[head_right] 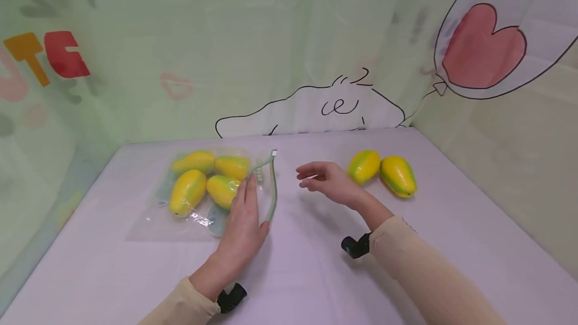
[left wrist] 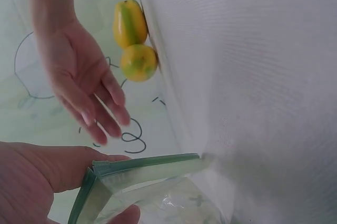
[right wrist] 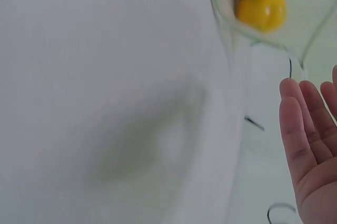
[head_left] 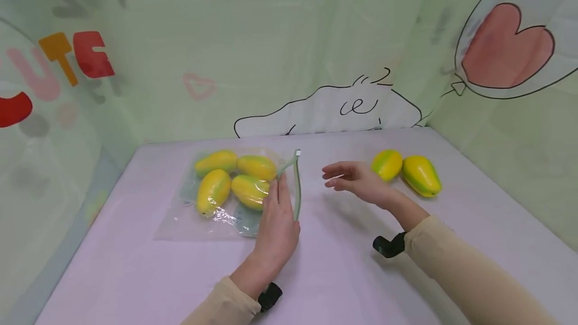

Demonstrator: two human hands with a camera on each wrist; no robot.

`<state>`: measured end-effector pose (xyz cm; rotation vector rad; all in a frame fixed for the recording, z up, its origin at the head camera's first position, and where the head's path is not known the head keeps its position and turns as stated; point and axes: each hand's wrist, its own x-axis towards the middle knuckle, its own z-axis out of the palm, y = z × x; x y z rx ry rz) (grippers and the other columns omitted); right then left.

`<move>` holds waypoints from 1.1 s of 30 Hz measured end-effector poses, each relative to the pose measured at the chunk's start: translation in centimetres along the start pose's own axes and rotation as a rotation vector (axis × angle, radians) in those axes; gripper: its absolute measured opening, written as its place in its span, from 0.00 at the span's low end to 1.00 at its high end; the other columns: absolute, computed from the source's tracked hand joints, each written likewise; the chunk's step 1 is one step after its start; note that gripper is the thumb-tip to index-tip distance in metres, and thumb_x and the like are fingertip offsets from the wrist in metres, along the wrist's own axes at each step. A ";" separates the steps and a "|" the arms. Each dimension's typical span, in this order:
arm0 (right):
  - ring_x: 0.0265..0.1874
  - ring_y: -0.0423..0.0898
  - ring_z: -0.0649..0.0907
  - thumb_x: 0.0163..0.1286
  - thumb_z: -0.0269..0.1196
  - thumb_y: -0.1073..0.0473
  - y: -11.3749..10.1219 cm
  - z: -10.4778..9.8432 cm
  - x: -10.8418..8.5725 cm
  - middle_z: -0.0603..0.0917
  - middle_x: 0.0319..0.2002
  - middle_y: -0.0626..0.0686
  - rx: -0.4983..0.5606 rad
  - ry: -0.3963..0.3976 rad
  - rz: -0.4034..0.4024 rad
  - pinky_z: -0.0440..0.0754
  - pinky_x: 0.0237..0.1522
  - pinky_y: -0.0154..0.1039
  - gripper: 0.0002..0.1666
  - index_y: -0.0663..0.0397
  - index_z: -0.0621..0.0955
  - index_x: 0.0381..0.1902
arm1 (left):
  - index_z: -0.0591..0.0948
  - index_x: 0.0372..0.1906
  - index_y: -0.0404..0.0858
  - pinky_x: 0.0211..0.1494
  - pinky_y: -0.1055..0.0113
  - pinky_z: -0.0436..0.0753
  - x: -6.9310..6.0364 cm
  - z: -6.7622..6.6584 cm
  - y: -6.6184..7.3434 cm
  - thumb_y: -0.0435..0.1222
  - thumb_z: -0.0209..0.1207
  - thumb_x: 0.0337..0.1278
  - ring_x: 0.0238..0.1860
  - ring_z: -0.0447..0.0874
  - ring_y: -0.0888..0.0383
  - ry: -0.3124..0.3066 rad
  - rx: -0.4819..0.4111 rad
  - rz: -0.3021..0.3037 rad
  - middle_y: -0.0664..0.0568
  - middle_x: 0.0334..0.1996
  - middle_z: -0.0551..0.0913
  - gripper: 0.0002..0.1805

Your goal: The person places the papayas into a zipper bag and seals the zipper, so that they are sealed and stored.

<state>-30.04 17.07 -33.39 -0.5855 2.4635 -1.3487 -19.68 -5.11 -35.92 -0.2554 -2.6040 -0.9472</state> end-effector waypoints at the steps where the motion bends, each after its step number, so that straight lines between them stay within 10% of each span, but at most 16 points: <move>1: 0.60 0.61 0.83 0.78 0.57 0.63 0.2 -0.7 -0.5 0.78 0.65 0.68 -0.010 0.023 0.006 0.84 0.59 0.41 0.25 0.63 0.73 0.70 | 0.58 0.76 0.25 0.68 0.49 0.78 0.0 0.0 0.0 0.19 0.70 0.47 0.67 0.71 0.35 0.000 -0.003 0.001 0.30 0.74 0.63 0.50; 13: 0.48 0.24 0.81 0.81 0.55 0.48 3.1 -9.9 -5.6 0.73 0.70 0.66 -0.136 0.258 0.130 0.80 0.53 0.21 0.33 0.60 0.68 0.75 | 0.58 0.76 0.24 0.69 0.47 0.76 -0.1 0.1 -0.2 0.16 0.66 0.44 0.67 0.70 0.33 0.015 -0.039 0.018 0.28 0.73 0.63 0.50; 21: 0.67 0.64 0.72 0.81 0.48 0.40 5.3 -14.6 -6.3 0.66 0.74 0.69 -0.237 0.355 0.264 0.65 0.70 0.70 0.41 0.60 0.59 0.80 | 0.59 0.76 0.25 0.67 0.46 0.78 -0.2 0.0 -0.2 0.18 0.70 0.43 0.65 0.72 0.33 0.018 -0.029 0.016 0.28 0.73 0.63 0.51; 33: 0.72 0.74 0.59 0.80 0.45 0.33 8.1 -16.5 -5.4 0.55 0.77 0.74 -0.241 0.284 0.438 0.59 0.72 0.73 0.48 0.62 0.52 0.81 | 0.59 0.75 0.23 0.67 0.47 0.79 -0.1 0.0 -0.2 0.17 0.71 0.42 0.63 0.74 0.34 0.034 -0.016 0.039 0.27 0.73 0.63 0.51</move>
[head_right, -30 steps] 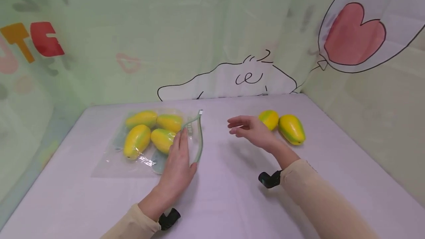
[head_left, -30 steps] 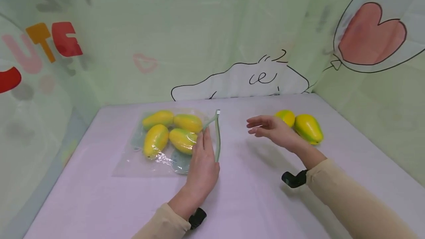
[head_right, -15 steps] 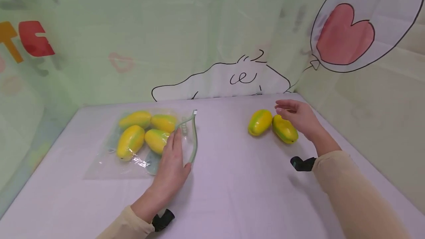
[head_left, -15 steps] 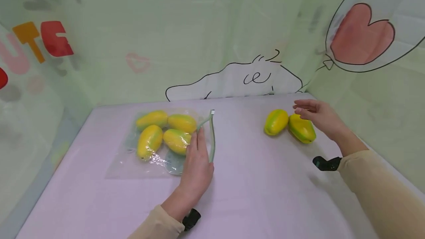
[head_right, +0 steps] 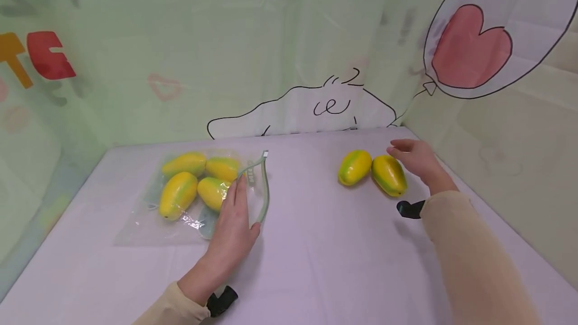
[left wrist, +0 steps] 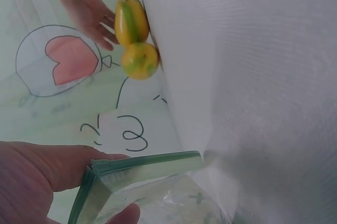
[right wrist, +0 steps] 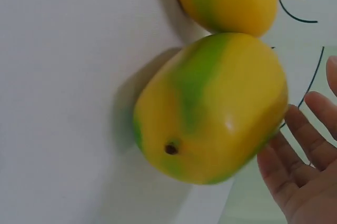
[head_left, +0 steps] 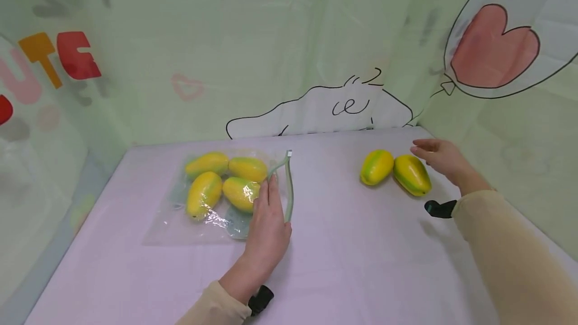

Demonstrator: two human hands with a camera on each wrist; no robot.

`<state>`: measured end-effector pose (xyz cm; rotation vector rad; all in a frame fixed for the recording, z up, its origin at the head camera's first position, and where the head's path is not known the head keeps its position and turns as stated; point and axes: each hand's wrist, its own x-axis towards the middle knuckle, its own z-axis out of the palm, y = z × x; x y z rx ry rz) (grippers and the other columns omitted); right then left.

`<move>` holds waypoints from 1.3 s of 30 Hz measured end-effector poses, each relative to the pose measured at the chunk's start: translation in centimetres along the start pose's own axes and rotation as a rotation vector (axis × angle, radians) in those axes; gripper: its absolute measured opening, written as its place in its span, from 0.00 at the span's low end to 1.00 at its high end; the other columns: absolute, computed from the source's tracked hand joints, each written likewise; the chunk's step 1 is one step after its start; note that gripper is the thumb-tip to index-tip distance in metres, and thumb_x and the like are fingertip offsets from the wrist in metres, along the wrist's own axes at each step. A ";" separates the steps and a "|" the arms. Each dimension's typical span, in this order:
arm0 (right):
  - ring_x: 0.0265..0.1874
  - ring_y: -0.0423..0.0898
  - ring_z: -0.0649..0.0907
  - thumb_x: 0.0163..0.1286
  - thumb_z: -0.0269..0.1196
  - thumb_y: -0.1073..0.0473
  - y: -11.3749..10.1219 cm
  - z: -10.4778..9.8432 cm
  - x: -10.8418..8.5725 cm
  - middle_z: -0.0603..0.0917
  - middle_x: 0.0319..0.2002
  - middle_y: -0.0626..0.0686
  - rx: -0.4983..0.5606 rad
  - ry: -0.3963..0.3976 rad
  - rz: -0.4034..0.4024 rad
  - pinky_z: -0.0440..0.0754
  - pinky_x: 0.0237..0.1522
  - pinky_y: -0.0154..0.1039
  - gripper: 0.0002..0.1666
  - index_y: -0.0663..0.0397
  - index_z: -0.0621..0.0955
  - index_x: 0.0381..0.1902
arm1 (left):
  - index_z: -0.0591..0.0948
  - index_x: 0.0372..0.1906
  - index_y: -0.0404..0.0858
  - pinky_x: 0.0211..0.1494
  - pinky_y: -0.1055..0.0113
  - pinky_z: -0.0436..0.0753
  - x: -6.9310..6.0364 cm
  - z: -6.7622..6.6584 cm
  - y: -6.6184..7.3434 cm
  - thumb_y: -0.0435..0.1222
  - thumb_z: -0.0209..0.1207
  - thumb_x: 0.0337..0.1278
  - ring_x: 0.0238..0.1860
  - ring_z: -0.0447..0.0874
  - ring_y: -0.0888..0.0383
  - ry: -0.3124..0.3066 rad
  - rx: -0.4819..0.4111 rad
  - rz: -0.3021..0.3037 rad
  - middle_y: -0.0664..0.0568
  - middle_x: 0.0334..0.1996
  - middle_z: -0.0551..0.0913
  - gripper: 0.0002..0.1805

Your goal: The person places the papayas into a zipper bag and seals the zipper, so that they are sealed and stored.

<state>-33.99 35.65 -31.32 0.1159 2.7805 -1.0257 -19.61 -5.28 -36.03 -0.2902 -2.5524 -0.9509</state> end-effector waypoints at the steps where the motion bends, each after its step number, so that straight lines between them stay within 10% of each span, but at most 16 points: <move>1: 0.72 0.74 0.59 0.80 0.45 0.33 0.2 0.2 0.3 0.54 0.77 0.74 -0.019 -0.012 0.005 0.59 0.72 0.73 0.48 0.62 0.52 0.81 | 0.59 0.75 0.23 0.67 0.47 0.78 0.0 0.0 0.0 0.17 0.71 0.42 0.64 0.74 0.34 0.001 0.000 0.002 0.27 0.73 0.63 0.51; 14: 0.61 0.73 0.65 0.79 0.45 0.32 1.5 1.6 1.5 0.55 0.72 0.81 -0.182 -0.078 -0.009 0.64 0.68 0.73 0.52 0.73 0.54 0.77 | 0.59 0.75 0.24 0.66 0.47 0.79 0.0 0.2 0.1 0.17 0.70 0.43 0.62 0.75 0.35 -0.008 0.005 -0.016 0.28 0.73 0.63 0.50; 34: 0.59 0.73 0.73 0.79 0.51 0.37 2.0 -1.6 -2.9 0.59 0.68 0.83 -0.156 -0.065 -0.065 0.73 0.63 0.69 0.50 0.77 0.53 0.74 | 0.60 0.75 0.24 0.66 0.47 0.79 0.1 0.2 0.0 0.17 0.69 0.43 0.63 0.74 0.34 -0.003 0.010 -0.018 0.28 0.73 0.64 0.50; 39: 0.59 0.67 0.74 0.81 0.48 0.40 1.1 -2.2 -4.3 0.64 0.68 0.76 -0.141 -0.046 -0.118 0.80 0.57 0.56 0.45 0.70 0.55 0.78 | 0.60 0.75 0.24 0.66 0.47 0.80 0.1 0.1 0.1 0.17 0.69 0.43 0.63 0.74 0.34 -0.011 0.004 -0.024 0.28 0.73 0.64 0.50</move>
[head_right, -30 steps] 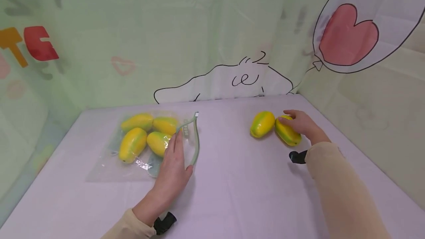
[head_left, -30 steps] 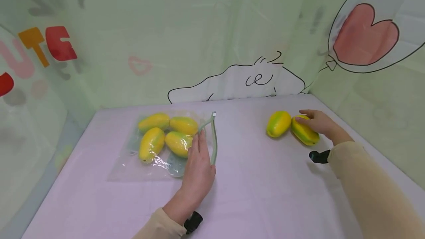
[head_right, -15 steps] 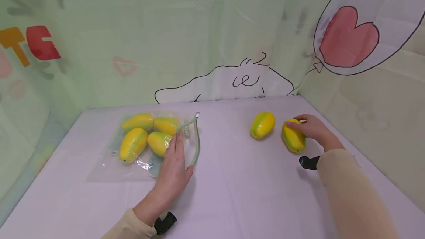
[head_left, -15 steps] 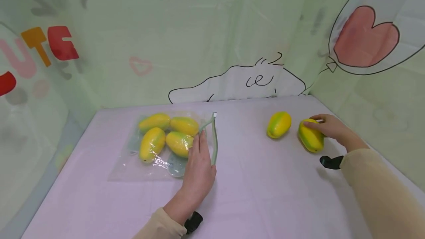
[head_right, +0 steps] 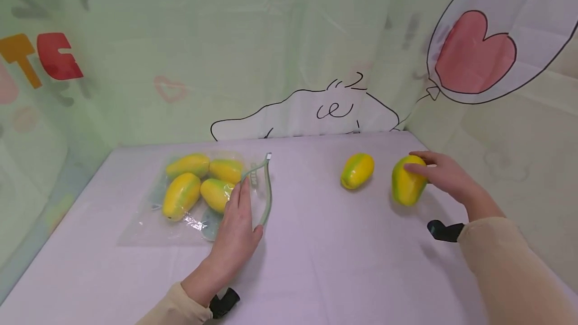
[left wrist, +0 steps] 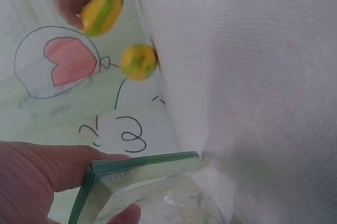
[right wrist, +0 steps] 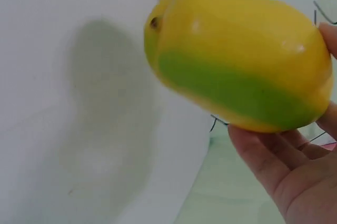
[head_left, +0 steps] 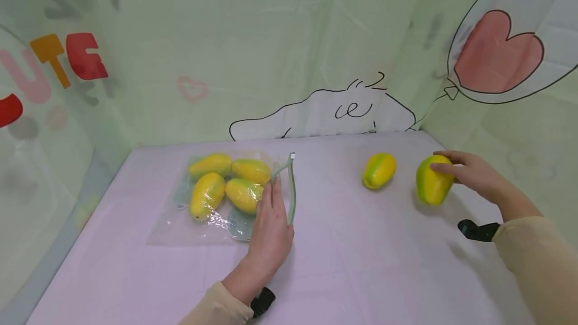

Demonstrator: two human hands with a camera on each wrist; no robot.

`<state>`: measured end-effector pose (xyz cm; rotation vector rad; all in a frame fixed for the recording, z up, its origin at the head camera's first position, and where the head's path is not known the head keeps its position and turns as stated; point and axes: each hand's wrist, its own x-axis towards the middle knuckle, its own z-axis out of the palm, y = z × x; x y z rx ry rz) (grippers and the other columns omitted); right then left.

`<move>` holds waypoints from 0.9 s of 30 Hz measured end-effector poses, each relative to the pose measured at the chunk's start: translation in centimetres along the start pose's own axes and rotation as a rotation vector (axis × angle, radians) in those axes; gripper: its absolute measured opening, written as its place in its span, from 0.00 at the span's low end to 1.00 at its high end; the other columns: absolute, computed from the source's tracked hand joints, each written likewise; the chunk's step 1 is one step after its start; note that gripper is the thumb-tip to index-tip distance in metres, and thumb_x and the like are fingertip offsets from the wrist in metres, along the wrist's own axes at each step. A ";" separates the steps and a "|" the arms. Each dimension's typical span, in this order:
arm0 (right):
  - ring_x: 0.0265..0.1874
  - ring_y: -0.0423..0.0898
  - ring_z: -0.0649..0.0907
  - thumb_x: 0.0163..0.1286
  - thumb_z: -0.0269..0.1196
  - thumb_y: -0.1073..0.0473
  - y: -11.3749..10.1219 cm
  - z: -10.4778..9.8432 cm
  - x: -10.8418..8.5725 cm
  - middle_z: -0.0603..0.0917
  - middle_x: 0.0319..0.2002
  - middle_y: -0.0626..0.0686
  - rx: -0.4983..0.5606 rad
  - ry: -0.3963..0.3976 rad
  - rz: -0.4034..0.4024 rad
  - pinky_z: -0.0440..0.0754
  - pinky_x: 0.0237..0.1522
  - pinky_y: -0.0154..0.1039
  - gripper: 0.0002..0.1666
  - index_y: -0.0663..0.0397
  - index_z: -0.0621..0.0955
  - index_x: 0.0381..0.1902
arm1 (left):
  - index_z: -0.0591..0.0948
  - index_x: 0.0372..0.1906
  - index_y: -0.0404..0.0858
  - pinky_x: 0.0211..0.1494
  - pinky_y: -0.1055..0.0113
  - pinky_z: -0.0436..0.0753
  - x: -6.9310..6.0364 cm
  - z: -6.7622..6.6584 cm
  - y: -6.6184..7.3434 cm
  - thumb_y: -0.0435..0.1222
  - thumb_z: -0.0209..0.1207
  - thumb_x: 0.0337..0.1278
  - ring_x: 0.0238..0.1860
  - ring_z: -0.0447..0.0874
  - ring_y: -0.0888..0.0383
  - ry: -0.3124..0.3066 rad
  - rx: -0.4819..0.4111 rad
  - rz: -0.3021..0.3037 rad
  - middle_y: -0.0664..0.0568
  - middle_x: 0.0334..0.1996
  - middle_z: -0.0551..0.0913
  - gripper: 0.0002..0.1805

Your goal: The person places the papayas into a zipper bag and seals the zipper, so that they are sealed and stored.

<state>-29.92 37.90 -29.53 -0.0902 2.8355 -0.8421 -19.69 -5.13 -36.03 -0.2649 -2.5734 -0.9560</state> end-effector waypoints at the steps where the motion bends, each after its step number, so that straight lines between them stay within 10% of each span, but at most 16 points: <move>1: 0.59 0.66 0.74 0.81 0.48 0.39 -0.2 0.0 -0.2 0.65 0.68 0.74 -0.002 0.008 -0.007 0.81 0.55 0.50 0.45 0.69 0.55 0.78 | 0.59 0.75 0.24 0.65 0.47 0.80 0.0 0.0 0.0 0.17 0.69 0.43 0.63 0.74 0.35 -0.001 0.003 -0.001 0.29 0.73 0.64 0.50; 9: 0.60 0.61 0.73 0.81 0.47 0.36 -2.7 1.3 -1.2 0.70 0.66 0.66 0.072 0.068 -0.057 0.77 0.58 0.60 0.44 0.63 0.57 0.79 | 0.60 0.75 0.24 0.64 0.47 0.81 0.1 0.0 0.0 0.17 0.70 0.42 0.60 0.76 0.34 0.009 0.017 0.009 0.29 0.73 0.64 0.50; 17: 0.49 0.36 0.78 0.80 0.52 0.42 -7.9 6.4 -0.5 0.73 0.65 0.62 0.216 0.067 -0.197 0.76 0.48 0.21 0.37 0.62 0.63 0.73 | 0.60 0.75 0.23 0.64 0.47 0.80 0.1 0.0 -0.1 0.17 0.69 0.42 0.62 0.75 0.34 0.008 0.003 -0.005 0.29 0.73 0.64 0.50; 27: 0.64 0.63 0.77 0.78 0.56 0.41 -13.9 13.4 1.1 0.73 0.69 0.62 0.313 -0.084 -0.265 0.77 0.66 0.57 0.37 0.52 0.66 0.77 | 0.58 0.76 0.25 0.67 0.47 0.79 0.2 -0.1 0.0 0.18 0.71 0.44 0.66 0.73 0.34 -0.035 0.006 -0.031 0.29 0.74 0.62 0.52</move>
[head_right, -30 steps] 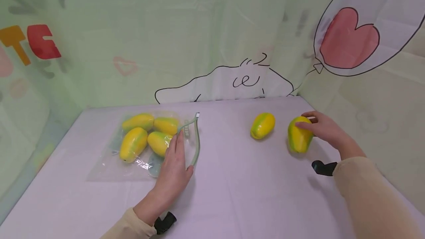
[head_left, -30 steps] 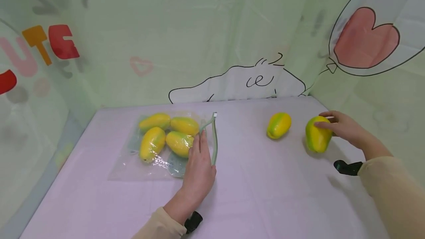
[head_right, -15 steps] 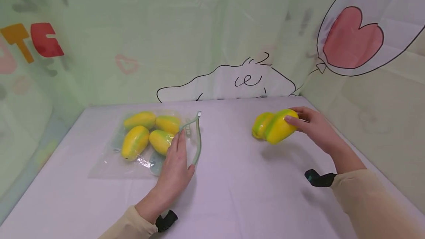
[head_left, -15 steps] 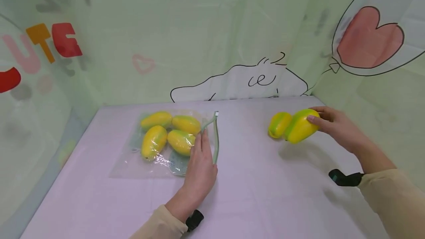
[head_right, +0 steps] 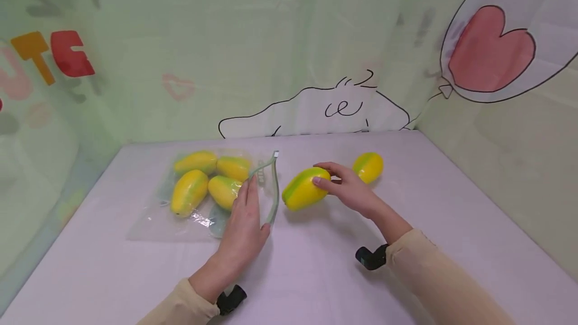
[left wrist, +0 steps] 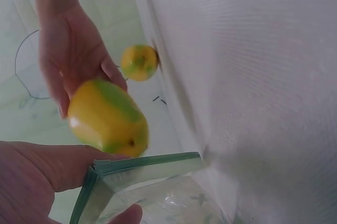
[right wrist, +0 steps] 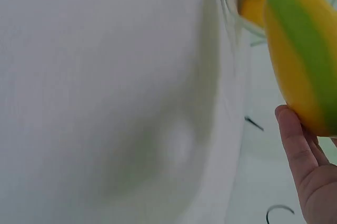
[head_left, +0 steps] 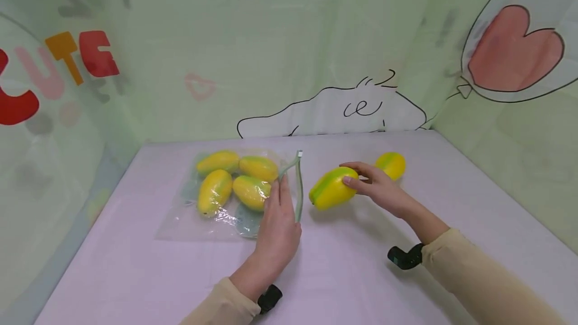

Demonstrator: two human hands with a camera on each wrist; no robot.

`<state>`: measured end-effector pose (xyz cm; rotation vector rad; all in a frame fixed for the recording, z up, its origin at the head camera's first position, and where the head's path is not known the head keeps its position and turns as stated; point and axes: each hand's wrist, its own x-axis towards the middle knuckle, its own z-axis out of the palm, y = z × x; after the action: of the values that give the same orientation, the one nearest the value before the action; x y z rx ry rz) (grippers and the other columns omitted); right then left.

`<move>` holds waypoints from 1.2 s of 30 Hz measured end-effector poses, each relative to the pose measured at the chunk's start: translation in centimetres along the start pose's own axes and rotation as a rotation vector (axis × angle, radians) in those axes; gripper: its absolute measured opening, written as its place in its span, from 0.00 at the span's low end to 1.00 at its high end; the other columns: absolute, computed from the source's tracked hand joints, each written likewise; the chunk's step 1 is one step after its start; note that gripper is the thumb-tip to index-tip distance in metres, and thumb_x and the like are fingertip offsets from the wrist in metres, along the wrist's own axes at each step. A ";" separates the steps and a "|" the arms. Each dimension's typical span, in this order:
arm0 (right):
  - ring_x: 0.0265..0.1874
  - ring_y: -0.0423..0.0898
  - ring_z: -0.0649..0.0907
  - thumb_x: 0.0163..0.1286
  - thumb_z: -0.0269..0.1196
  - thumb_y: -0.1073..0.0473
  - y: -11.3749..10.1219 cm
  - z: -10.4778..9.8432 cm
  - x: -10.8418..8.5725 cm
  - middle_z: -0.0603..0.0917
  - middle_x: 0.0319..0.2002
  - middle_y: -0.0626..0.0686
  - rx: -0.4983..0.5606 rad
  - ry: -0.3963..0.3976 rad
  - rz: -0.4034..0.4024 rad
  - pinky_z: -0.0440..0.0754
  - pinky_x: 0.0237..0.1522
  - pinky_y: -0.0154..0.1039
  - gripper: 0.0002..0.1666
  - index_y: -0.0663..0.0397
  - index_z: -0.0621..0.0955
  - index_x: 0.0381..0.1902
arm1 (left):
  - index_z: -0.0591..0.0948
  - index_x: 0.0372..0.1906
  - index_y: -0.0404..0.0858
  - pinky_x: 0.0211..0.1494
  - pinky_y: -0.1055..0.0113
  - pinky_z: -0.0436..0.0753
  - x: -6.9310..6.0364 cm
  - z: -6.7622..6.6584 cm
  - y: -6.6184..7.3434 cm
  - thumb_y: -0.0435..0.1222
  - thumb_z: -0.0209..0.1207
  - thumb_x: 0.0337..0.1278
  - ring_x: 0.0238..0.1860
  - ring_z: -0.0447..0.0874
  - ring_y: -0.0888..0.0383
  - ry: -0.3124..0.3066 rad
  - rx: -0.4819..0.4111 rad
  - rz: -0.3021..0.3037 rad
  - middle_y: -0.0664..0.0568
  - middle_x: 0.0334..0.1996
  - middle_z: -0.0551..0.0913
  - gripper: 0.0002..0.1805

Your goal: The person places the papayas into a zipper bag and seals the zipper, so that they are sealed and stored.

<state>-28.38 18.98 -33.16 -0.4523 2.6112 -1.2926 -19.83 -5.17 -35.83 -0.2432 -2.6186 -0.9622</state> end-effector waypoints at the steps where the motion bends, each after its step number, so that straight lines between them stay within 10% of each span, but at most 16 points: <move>1: 0.65 0.64 0.76 0.78 0.57 0.42 -0.1 0.6 0.3 0.73 0.69 0.62 0.004 -0.007 -0.005 0.76 0.67 0.59 0.37 0.54 0.67 0.76 | 0.57 0.77 0.26 0.68 0.47 0.77 0.0 0.0 0.1 0.18 0.70 0.44 0.67 0.72 0.34 -0.010 0.000 -0.001 0.29 0.75 0.61 0.52; 19: 0.60 0.58 0.77 0.71 0.64 0.38 -0.8 3.9 2.9 0.77 0.65 0.61 -0.076 0.071 0.064 0.82 0.58 0.47 0.39 0.55 0.72 0.70 | 0.58 0.76 0.26 0.68 0.49 0.78 0.1 0.4 0.3 0.21 0.70 0.48 0.67 0.73 0.36 -0.024 0.051 0.023 0.31 0.75 0.62 0.50; 36: 0.45 0.49 0.83 0.69 0.69 0.50 -2.1 7.3 4.5 0.81 0.60 0.61 -0.029 -0.063 -0.085 0.82 0.47 0.38 0.33 0.59 0.75 0.65 | 0.60 0.75 0.25 0.65 0.52 0.81 -0.1 0.3 0.1 0.23 0.71 0.49 0.62 0.75 0.37 0.039 0.148 0.069 0.32 0.72 0.66 0.47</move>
<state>-29.94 10.79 -36.01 -0.6047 2.5872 -1.2462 -19.80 -4.96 -36.00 -0.2731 -2.6116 -0.7395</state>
